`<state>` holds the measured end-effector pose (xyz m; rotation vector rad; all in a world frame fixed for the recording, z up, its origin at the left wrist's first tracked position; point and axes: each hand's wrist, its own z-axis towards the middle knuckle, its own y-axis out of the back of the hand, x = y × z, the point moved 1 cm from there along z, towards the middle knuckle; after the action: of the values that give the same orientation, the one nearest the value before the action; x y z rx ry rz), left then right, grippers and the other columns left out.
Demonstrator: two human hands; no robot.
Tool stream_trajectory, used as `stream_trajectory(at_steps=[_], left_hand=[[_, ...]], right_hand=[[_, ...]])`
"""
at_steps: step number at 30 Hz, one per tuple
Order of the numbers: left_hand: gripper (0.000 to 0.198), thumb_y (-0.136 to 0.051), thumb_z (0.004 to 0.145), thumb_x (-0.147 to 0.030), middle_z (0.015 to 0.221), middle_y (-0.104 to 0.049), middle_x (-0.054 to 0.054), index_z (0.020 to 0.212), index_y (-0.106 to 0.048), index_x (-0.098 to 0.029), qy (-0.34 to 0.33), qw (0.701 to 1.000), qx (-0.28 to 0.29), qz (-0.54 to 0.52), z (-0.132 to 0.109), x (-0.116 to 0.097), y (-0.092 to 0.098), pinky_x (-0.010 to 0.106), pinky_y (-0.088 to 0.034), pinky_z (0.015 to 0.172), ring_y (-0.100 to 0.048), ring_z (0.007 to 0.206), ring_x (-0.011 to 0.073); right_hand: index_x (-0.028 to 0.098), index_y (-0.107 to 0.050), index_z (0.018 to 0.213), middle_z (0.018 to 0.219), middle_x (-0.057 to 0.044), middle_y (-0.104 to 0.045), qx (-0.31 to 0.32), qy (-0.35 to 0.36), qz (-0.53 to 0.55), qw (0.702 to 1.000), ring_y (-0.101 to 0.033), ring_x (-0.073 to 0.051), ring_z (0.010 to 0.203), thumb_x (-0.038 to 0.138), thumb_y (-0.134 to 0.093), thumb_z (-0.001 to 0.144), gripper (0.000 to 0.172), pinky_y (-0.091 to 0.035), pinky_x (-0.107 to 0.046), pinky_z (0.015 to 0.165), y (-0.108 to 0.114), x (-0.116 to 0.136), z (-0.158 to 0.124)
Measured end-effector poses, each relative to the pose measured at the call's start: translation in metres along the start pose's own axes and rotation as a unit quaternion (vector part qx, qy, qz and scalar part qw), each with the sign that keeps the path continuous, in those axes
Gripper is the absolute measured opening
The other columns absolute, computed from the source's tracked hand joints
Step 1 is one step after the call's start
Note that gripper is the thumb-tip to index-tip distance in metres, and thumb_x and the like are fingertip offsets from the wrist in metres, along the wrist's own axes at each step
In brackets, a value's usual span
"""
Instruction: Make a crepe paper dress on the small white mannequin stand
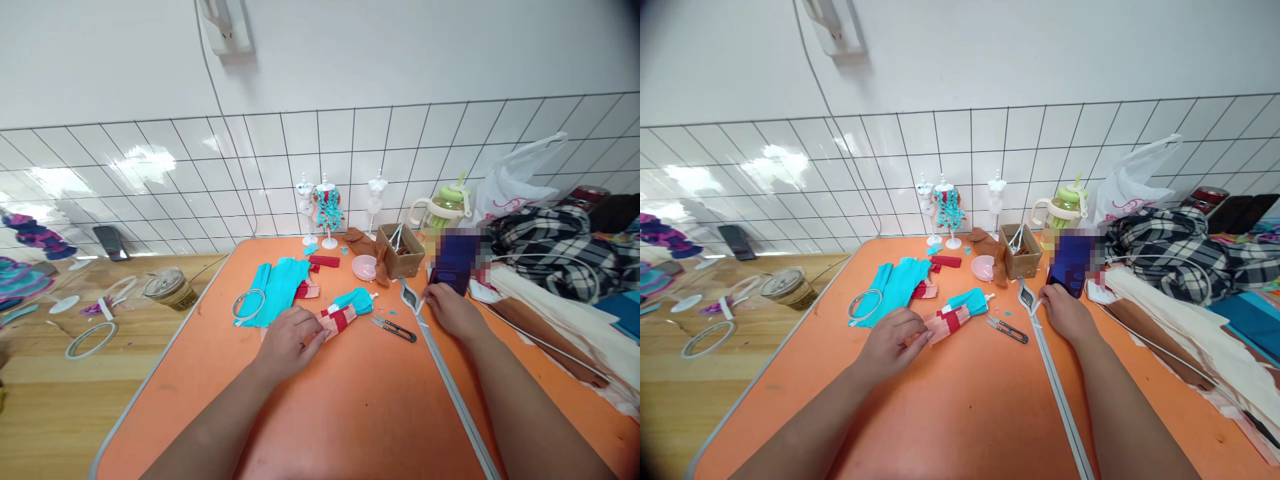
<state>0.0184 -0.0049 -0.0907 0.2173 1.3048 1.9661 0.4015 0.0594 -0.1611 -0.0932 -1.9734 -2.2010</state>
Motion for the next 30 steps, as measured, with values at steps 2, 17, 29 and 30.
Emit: stream_trajectory(at_steps=[2,17,29,30], left_hand=[[0.026,-0.048,0.092,-0.029,0.073,-0.067,0.006,0.074,-0.065,-0.019,-0.001,1.0,0.008,0.001,-0.001,0.0,-0.001,0.03,-0.041,0.064,-0.058,0.071,0.0165],[0.029,-0.044,0.093,-0.029,0.072,-0.065,0.005,0.075,-0.065,-0.018,-0.023,0.999,0.048,0.011,-0.001,-0.004,-0.001,0.031,-0.038,0.06,-0.053,0.068,0.016],[0.024,-0.052,0.089,-0.031,0.074,-0.068,0.005,0.075,-0.067,-0.018,0.014,0.988,0.102,-0.116,-0.003,-0.006,-0.009,0.031,-0.04,0.066,-0.057,0.073,0.018],[0.025,-0.053,0.089,-0.033,0.075,-0.069,0.006,0.076,-0.069,-0.018,0.02,0.978,0.118,-0.17,-0.004,-0.008,-0.012,0.031,-0.041,0.068,-0.058,0.074,0.018]], right_hand=[[0.024,-0.056,0.118,0.111,-0.008,-0.06,-0.017,-0.029,-0.016,0.999,-0.061,-0.023,0.089,0.028,-0.04,0.092,0.031,-0.039,-0.031,0.06,0.003,-0.004,-0.004],[0.024,-0.059,0.088,0.088,-0.003,-0.067,0.088,0.035,0.031,0.995,-0.062,-0.019,0.077,0.037,-0.057,0.081,0.015,-0.035,-0.027,0.057,0.0,0.022,-0.004],[0.022,-0.053,0.084,0.089,-0.006,-0.065,0.008,0.018,0.084,0.996,-0.063,-0.019,0.076,0.028,-0.035,0.094,0.021,-0.039,-0.028,0.062,0.004,0.008,-0.002],[0.022,-0.052,0.084,0.09,-0.007,-0.065,-0.025,0.01,0.094,0.995,-0.062,-0.02,0.077,0.028,-0.034,0.095,0.022,-0.04,-0.028,0.063,0.009,0.01,-0.003]])
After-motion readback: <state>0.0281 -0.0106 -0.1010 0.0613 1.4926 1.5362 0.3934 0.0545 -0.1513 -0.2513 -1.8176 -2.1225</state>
